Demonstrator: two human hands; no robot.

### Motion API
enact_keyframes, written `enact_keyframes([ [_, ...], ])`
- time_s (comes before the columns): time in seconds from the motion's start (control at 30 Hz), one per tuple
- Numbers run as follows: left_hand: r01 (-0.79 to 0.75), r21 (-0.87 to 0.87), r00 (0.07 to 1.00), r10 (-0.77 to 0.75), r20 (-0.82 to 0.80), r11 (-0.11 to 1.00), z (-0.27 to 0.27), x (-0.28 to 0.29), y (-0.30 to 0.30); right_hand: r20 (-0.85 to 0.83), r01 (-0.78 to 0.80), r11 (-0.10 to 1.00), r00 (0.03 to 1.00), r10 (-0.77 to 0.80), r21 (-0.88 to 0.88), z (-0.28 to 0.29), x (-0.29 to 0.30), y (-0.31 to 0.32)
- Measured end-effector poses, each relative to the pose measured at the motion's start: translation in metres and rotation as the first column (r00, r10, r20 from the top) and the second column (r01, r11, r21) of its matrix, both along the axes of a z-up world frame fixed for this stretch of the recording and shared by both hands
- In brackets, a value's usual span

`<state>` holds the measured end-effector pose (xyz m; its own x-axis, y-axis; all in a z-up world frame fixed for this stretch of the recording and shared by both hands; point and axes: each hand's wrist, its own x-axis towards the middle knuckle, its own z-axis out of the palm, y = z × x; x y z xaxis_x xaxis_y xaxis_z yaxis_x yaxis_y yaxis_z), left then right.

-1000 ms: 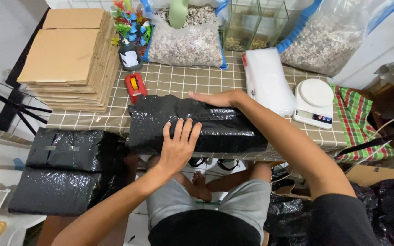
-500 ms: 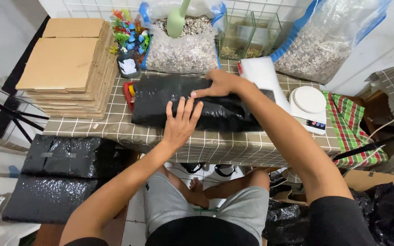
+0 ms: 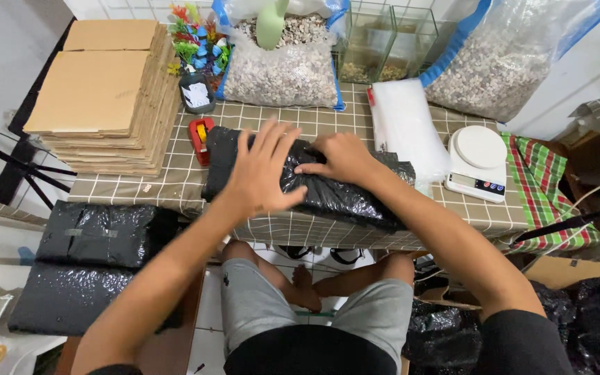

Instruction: Wrapping a small cardboard box with bubble wrap and black plastic film for shipping

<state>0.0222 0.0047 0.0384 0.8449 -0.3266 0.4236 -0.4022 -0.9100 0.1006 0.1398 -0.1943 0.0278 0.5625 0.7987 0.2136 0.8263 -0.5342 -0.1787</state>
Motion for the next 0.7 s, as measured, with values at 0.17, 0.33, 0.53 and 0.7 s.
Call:
enact_keyframes([
  [0.17, 0.1, -0.002, 0.901, -0.092, -0.424, 0.995, 0.017, 0.05, 0.018, 0.151, -0.079, 0.997, 0.985, 0.081, -0.025, 0.004, -0.013, -0.002],
  [0.33, 0.07, 0.006, 0.835, -0.055, -0.548, 0.998, 0.013, 0.05, 0.016, 0.169, -0.114, 0.992, 0.98, 0.105, 0.045, 0.009, -0.025, -0.005],
  [0.53, 0.092, 0.029, 0.877, -0.067, -0.475, 0.995, 0.001, 0.017, 0.022, -0.275, -0.005, 0.988, 0.961, -0.038, -0.154, 0.074, -0.052, -0.013],
  [0.7, 0.113, 0.095, 0.993, -0.111, -0.025, 0.989, -0.027, -0.006, 0.022, -0.467, -0.054, 0.924, 0.873, -0.141, -0.38, 0.065, -0.043, -0.02],
])
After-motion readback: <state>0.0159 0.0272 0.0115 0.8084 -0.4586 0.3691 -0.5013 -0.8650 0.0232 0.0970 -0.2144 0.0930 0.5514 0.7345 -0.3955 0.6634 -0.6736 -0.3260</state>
